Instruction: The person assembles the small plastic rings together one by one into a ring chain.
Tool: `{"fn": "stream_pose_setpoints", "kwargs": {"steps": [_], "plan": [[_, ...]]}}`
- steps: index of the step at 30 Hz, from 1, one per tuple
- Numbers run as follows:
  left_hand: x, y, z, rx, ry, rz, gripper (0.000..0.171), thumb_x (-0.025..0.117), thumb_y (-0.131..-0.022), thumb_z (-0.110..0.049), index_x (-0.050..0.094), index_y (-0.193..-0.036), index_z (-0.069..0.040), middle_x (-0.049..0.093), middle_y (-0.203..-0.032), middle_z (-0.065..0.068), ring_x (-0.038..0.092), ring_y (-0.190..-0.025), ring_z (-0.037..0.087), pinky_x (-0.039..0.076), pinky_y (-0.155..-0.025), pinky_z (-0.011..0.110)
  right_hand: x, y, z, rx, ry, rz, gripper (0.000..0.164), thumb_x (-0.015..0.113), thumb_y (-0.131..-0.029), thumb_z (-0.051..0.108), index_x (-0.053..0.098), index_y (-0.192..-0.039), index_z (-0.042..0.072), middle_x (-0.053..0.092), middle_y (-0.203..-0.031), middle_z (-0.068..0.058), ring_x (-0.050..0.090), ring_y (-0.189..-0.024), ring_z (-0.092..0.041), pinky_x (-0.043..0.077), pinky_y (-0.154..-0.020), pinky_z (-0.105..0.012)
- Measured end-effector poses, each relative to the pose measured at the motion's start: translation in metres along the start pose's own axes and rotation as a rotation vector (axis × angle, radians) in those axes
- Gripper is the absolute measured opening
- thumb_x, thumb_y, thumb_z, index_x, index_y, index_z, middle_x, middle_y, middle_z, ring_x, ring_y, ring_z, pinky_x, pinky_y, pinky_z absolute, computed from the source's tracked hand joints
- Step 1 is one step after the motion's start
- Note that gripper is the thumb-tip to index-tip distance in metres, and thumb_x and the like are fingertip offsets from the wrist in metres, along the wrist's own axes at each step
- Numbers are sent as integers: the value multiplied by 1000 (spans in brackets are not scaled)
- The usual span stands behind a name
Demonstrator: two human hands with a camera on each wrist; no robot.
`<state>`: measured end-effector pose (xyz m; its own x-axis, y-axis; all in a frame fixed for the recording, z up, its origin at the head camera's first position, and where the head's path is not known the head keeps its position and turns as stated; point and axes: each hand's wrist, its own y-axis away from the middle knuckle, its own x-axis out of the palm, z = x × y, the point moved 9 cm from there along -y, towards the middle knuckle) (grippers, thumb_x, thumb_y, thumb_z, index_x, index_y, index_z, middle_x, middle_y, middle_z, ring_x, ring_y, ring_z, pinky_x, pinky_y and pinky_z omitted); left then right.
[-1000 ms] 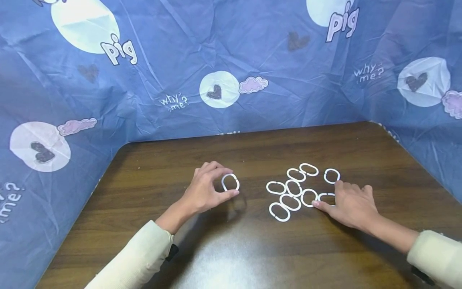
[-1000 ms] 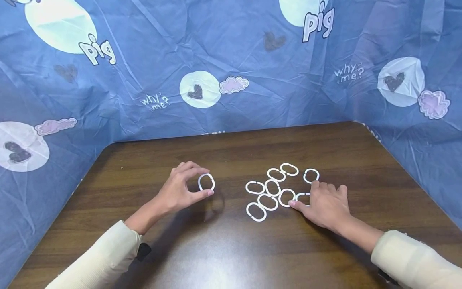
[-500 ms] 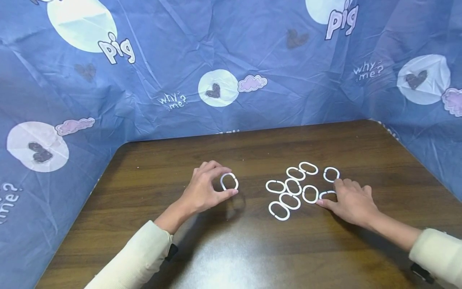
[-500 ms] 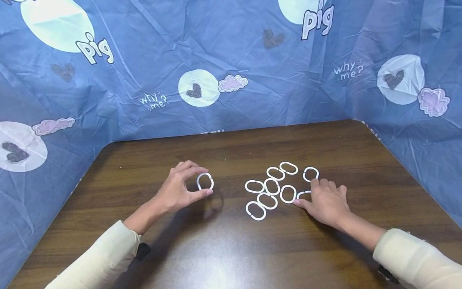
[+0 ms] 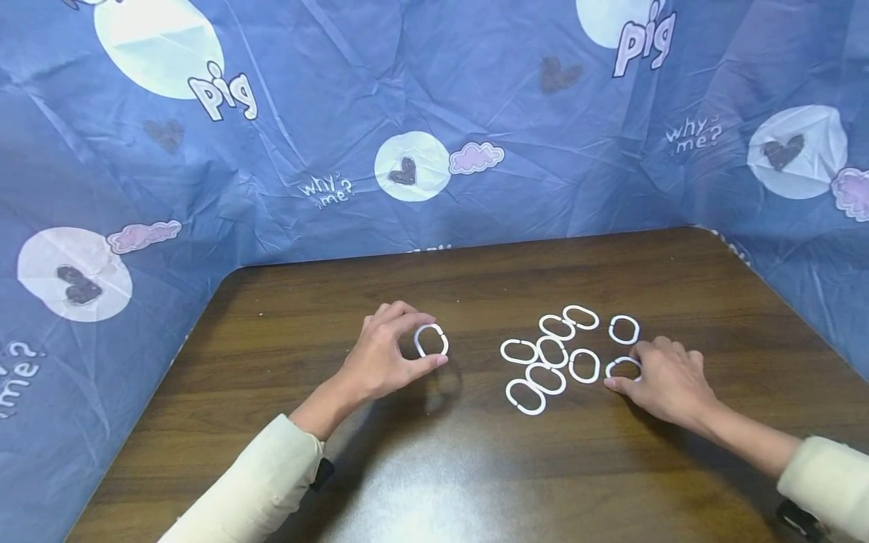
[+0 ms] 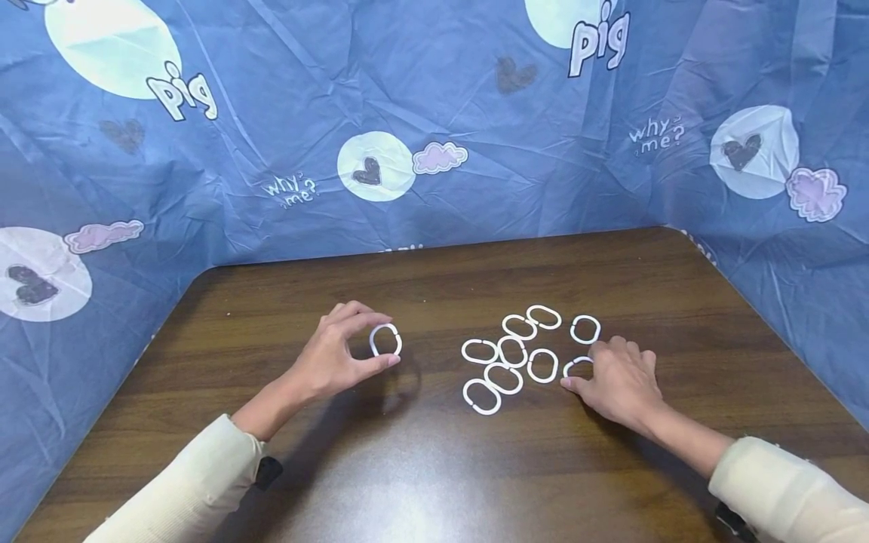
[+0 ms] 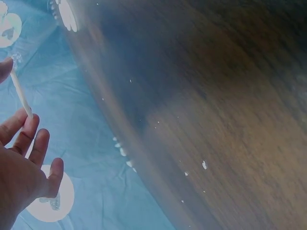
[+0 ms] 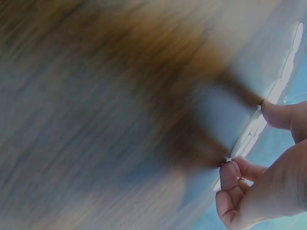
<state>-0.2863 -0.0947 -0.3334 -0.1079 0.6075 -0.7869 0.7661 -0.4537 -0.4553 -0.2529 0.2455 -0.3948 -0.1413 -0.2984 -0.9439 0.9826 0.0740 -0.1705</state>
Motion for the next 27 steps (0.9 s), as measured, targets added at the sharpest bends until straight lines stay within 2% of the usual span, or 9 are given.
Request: {"fn": "stream_pose_setpoints", "kwargs": {"steps": [8, 11, 14, 19, 24, 27], "plan": [[-2, 0, -2, 7, 8, -8, 51, 84, -70, -39, 69, -112, -13, 62, -102, 0, 52, -100, 17, 36, -83, 39, -5, -2, 0, -34, 17, -33, 52, 80, -70, 46, 61, -87, 1, 54, -77, -9, 53, -78, -35, 32, -69, -54], [-2, -1, -2, 5, 9, -10, 51, 84, -70, -40, 69, -112, -13, 62, -102, -1, 51, -100, 16, 36, -83, 38, -8, -2, 1, -63, 28, -73, 51, 80, -69, 47, 61, -86, 3, 55, -75, -7, 54, -76, -31, 32, -67, -51], [-3, -1, -3, 4, 14, -10, 51, 83, -70, -40, 70, -112, -13, 62, -102, -1, 51, -100, 16, 36, -84, 38, -14, -3, 4, -95, 16, -126, 51, 80, -69, 46, 62, -89, 2, 59, -80, -10, 55, -80, -33, 33, -66, -51], [-2, -1, -4, 3, 16, -9, 51, 83, -70, -39, 69, -112, -13, 62, -101, -1, 52, -100, 16, 37, -85, 39, -30, -7, 10, -151, -86, -212, 51, 80, -71, 35, 63, -101, -2, 62, -98, -20, 54, -95, -37, 34, -72, -52], [-1, -2, -7, 6, 23, -2, 51, 83, -71, -39, 69, -112, -13, 61, -101, 0, 51, -99, 16, 37, -85, 39, -46, -13, 18, -188, -211, -258, 46, 81, -71, 26, 62, -103, 0, 60, -96, -16, 51, -93, -31, 32, -76, -48], [1, -3, -9, 12, 27, 0, 51, 83, -71, -40, 69, -112, -13, 61, -101, 0, 51, -99, 16, 37, -85, 39, -54, -16, 24, -207, -272, -270, 44, 82, -72, 23, 62, -103, 1, 59, -94, -13, 50, -90, -26, 33, -76, -41]]}}
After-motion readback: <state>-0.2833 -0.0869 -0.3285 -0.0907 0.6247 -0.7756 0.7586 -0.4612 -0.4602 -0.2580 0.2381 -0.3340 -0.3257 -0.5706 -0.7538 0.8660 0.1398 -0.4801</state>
